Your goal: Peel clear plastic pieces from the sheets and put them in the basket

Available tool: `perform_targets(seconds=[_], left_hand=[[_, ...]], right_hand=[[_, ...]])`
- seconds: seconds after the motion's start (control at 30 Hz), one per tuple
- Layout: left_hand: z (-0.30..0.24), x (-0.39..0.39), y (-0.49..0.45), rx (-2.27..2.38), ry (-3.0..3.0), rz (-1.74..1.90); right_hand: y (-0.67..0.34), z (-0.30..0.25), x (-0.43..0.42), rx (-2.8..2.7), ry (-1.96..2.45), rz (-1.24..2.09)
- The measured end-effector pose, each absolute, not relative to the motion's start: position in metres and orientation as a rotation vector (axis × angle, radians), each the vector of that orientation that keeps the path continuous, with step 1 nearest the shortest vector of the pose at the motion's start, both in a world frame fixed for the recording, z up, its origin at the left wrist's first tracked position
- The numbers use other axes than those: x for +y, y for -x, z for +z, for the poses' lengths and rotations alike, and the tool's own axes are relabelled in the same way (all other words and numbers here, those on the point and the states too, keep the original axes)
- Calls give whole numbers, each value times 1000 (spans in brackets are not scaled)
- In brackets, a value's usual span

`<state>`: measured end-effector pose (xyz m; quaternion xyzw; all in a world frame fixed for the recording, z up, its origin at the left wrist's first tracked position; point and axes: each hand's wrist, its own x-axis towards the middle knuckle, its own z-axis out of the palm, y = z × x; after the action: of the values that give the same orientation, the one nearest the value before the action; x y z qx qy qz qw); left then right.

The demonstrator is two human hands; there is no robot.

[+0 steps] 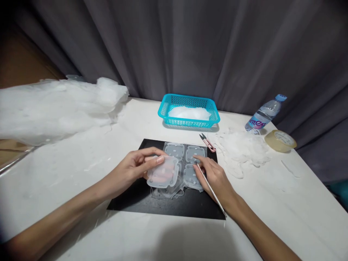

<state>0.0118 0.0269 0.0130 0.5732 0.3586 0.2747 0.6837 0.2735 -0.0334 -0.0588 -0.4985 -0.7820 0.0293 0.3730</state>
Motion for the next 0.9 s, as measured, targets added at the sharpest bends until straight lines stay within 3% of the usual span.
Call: perform_targets(seconds=[0.6,0.77,0.9], left_hand=[[21,31,-4,765,-1098,700],[36,80,12,1011,-1409,941],[37,149,-6,1150,-1470,918]], right_hand=[[-270,-61,-31,-1982,1254,40],[-267,-63,-28,-2007,1244,-20],[-264,-64,-25,-2032,1226,-65]])
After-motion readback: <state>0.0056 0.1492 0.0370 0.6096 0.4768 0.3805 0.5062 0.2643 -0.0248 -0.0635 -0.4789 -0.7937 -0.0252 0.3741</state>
